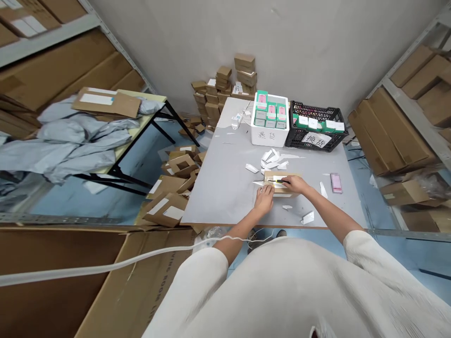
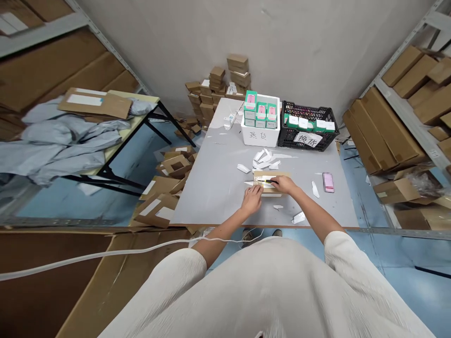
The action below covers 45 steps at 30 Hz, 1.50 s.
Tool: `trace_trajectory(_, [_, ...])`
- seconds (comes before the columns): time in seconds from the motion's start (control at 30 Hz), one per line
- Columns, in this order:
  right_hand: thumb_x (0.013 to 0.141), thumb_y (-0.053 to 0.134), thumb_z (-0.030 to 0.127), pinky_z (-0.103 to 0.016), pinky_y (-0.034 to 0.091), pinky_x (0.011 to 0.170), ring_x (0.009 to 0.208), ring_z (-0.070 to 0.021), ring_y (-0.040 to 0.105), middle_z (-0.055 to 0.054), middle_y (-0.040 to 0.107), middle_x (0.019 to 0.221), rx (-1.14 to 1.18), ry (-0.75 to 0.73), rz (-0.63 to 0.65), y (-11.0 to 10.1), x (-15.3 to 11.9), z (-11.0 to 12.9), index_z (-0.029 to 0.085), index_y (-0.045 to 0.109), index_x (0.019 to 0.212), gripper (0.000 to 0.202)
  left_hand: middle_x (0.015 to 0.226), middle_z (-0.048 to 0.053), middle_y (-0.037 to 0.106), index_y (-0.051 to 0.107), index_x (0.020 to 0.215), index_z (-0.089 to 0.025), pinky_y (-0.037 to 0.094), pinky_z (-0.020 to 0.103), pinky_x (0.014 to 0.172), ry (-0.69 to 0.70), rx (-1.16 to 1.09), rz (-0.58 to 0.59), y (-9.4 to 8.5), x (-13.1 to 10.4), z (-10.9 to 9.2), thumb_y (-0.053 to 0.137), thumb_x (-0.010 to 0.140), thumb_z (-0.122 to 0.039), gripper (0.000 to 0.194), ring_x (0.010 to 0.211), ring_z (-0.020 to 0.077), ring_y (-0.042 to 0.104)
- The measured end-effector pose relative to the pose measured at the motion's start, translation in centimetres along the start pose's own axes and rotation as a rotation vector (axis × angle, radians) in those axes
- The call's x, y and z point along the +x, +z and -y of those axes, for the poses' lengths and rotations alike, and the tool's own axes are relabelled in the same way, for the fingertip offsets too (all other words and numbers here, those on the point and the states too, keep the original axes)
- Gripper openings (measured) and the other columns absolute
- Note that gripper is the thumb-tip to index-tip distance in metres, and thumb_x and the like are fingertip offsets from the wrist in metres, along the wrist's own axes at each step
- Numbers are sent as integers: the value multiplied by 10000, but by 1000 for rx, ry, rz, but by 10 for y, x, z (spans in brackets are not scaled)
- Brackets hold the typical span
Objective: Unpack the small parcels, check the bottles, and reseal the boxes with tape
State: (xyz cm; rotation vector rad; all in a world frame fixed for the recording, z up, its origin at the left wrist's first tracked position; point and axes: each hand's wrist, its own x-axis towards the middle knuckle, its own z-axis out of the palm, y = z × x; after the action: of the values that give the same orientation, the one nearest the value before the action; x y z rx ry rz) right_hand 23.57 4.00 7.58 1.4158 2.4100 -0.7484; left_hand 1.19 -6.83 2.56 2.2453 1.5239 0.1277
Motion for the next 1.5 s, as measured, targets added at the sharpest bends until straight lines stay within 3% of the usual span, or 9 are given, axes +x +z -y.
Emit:
trace_trajectory(0.17, [1127, 458, 368, -283, 460, 823, 1166, -268, 710, -89, 796, 1294, -114, -15, 59, -18, 6, 18, 251, 751, 1371, 399, 1658, 176, 525, 411, 1693, -200, 310, 532, 1278, 14, -30, -11, 3, 2, -2, 574, 921, -162, 790, 1571, 341, 408])
trace_trajectory(0.37, [1127, 487, 352, -276, 456, 830, 1175, -267, 708, -96, 798, 1279, -195, -38, 83, -29, 9, 21, 242, 763, 1339, 365, 1652, 188, 523, 431, 1677, -169, 301, 529, 1280, 22, -18, -32, 10, 3, -2, 546, 932, -154, 754, 1567, 338, 402])
trace_trajectory(0.6, [1127, 483, 351, -290, 466, 843, 1148, -279, 721, -105, 800, 1286, -218, -38, 105, -30, 17, 20, 249, 770, 1343, 374, 1667, 181, 509, 440, 1674, -180, 289, 529, 1291, 39, -2, -34, 14, 4, 1, 585, 917, -161, 771, 1567, 339, 405])
trace_trajectory(1.17, [1114, 503, 362, -308, 502, 872, 1136, -281, 739, -109, 819, 1250, -207, 2, 138, -33, 27, 32, 263, 809, 1270, 357, 1688, 188, 497, 410, 1700, -190, 279, 555, 1301, 7, 4, 30, 1, 0, -1, 563, 935, -182, 779, 1589, 349, 387])
trace_trajectory(1.5, [1117, 541, 360, -327, 525, 912, 1171, -298, 743, -131, 802, 1289, -179, 27, 146, -33, 25, 33, 269, 800, 1311, 336, 1715, 182, 455, 392, 1705, -198, 299, 544, 1286, -6, 50, 52, 3, -3, 1, 568, 941, -174, 784, 1605, 337, 363])
